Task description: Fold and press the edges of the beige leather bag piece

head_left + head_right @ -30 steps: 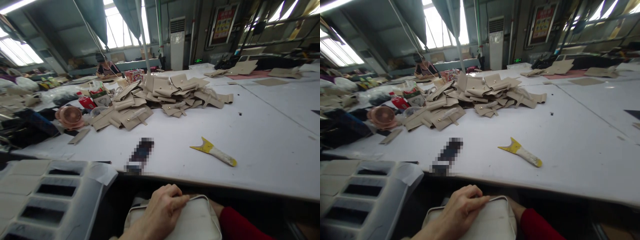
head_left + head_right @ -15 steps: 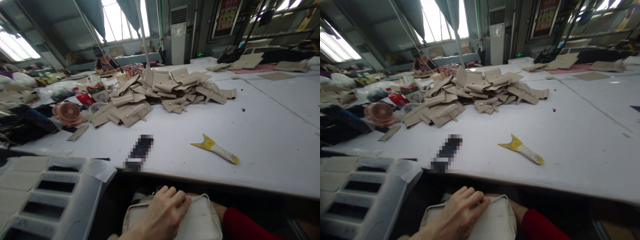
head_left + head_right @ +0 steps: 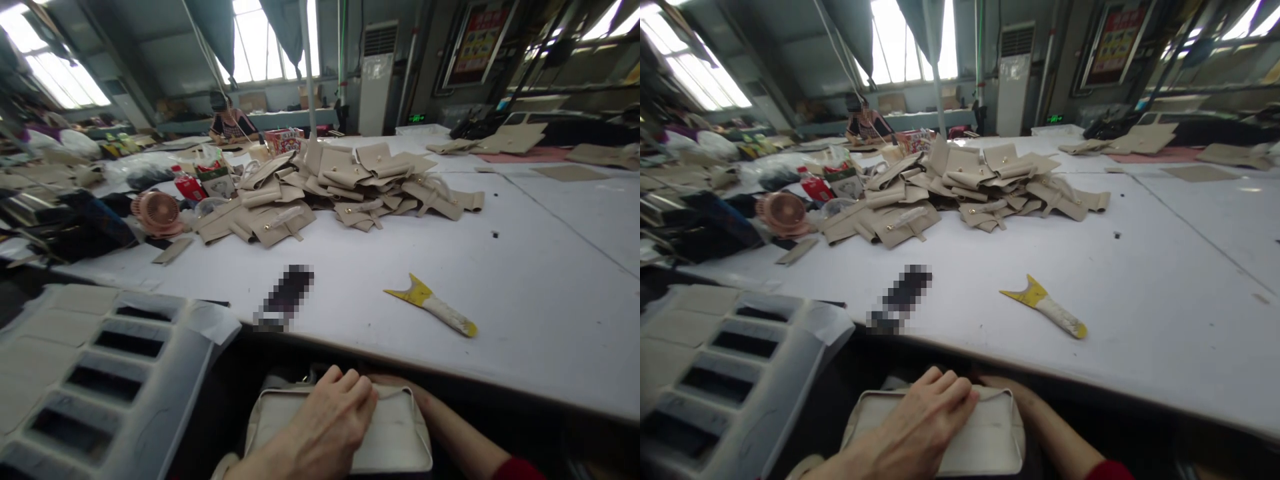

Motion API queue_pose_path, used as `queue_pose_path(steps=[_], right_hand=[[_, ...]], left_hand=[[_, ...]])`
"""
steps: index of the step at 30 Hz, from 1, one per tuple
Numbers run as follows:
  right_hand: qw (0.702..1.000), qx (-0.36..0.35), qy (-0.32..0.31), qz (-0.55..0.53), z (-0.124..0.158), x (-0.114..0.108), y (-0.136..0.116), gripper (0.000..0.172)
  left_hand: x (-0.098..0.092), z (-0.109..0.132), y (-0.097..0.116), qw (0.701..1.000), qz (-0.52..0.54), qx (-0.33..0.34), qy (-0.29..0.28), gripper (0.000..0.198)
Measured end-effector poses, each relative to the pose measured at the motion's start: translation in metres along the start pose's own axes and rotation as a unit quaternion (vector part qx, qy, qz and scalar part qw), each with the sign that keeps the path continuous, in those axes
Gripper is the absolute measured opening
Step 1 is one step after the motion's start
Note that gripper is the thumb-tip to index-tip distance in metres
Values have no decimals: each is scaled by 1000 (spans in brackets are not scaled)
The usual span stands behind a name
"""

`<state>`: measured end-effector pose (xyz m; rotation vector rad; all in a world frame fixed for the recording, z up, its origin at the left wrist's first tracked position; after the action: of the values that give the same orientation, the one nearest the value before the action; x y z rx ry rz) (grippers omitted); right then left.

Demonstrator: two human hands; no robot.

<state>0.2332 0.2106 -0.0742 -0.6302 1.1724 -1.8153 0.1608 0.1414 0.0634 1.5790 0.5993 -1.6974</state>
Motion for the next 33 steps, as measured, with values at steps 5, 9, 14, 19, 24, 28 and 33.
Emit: queue_pose_path(steps=[5,9,14,19,24,28,33], right_hand=[[997,-22,-63,50,37,-9,-66,60],[984,-12,-113,138,48,-10,-97,45],[972,19,-130,194,43,-5,-88,45],[969,17,-88,230,50,2,-85,44],[962,20,-80,262,45,4,-100,46],[964,17,-50,259,10,10,-110,62],[965,18,-56,255,-26,42,-108,72]], left_hand=[[-2,7,-1,999,12,-13,32,37],[-4,11,-3,998,18,-19,61,37],[-4,14,-4,997,19,-9,79,36],[-4,14,-3,996,41,-5,82,32],[-11,12,-34,972,229,-42,45,24],[4,37,-102,900,407,-154,-5,32],[70,94,-159,835,469,-283,-56,47]])
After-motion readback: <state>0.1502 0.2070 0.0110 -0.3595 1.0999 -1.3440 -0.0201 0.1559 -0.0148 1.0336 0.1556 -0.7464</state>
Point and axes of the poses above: each hand's wrist, its own z-axis away from the middle knuckle, its own x-axis out of the palm, y = z × x, the point moved 8 cm from there along -z, towards the middle knuckle, and after that the axes turned 3 degrees about -y, right-handed, at the moved point
